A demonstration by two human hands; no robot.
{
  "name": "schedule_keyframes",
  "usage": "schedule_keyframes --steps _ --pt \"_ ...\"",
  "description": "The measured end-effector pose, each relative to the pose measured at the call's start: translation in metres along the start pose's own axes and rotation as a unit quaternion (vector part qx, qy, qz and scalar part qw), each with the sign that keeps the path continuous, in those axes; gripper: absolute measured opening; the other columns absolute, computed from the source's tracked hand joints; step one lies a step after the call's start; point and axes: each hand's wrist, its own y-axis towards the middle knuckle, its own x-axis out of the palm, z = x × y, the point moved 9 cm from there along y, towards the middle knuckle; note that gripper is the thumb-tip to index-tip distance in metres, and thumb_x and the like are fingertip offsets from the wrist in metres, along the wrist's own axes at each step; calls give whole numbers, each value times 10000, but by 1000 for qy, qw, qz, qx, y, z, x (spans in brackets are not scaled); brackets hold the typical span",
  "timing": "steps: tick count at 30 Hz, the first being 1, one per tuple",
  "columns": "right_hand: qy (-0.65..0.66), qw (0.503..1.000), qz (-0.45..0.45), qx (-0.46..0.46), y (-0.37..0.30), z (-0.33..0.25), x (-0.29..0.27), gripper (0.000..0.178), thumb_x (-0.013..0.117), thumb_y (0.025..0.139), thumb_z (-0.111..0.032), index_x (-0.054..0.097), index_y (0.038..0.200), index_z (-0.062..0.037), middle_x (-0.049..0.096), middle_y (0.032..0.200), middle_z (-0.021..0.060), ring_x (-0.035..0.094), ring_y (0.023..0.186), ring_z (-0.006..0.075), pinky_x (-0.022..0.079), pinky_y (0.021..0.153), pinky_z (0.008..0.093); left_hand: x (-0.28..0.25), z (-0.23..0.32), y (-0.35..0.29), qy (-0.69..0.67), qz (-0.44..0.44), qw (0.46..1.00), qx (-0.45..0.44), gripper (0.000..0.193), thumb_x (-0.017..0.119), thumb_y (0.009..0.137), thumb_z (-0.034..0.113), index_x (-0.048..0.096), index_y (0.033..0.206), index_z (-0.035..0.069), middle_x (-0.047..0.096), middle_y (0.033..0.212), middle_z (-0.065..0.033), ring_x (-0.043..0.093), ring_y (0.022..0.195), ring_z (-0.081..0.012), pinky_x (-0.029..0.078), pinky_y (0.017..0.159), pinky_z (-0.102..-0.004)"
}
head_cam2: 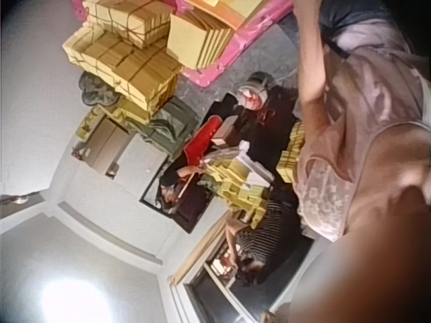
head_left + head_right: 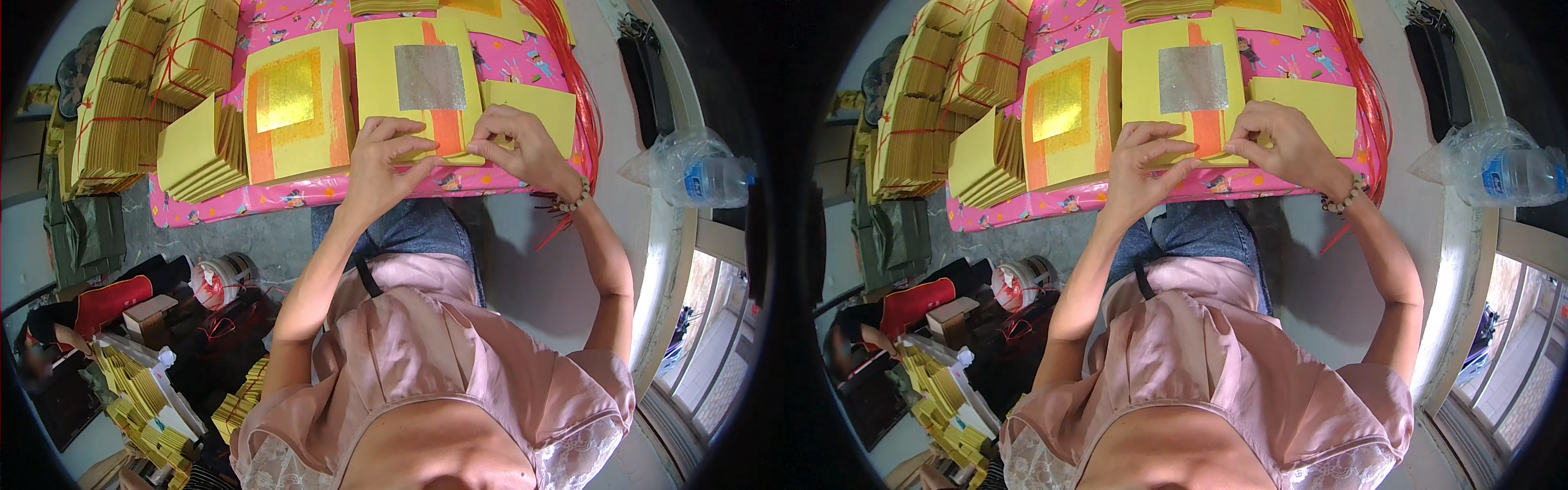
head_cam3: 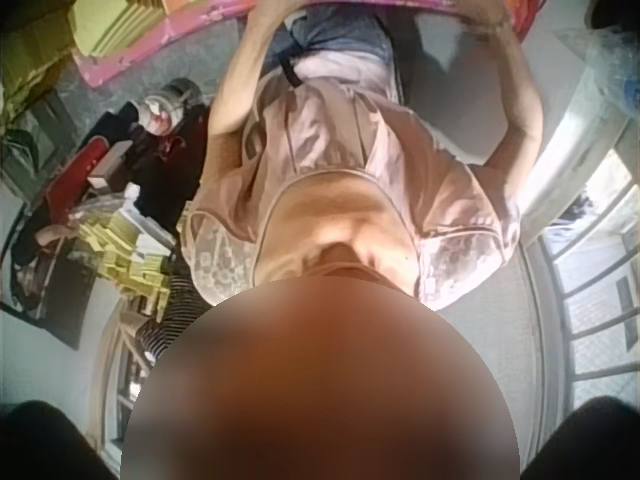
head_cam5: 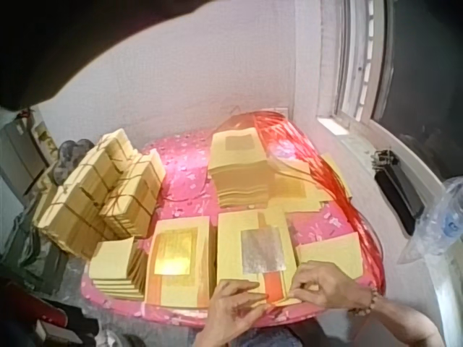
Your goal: Organizing and stacking joss paper (gold/silver leaf paper) on a table.
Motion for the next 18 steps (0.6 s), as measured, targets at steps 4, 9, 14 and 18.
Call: schedule_keyframes --steps 4,9,14,18 --pt "-24 999 -15 35 3 -7 0 155 718 876 -129 632 845 -4 595 802 81 585 723 229 469 658 341 -2 6 3 16 7 1000 1 282 845 712 216 780 953 86 686 1053 -92 592 1023 -285 496 886 -390" --pt "-145 984 78 -65 3 -38 -10 150 696 885 -167 622 878 -36 593 884 89 609 732 275 497 635 371 3 26 10 93 7 995 36 316 813 752 213 743 1009 43 663 979 -106 586 967 -296 499 829 -397" --pt "-47 977 204 -39 -4 -48 -15 262 712 893 -169 598 1074 -18 588 1018 117 647 827 237 518 692 345 4 18 8 23 65 998 12 191 700 828 90 673 992 -4 633 909 -157 575 873 -325 479 758 -422" --pt "101 939 313 95 -14 2 -1 509 713 918 -210 479 1302 28 541 1217 163 636 998 223 525 771 325 4 -5 5 -108 65 984 -126 175 645 886 90 631 1024 -17 607 867 -163 565 807 -316 466 718 -390"
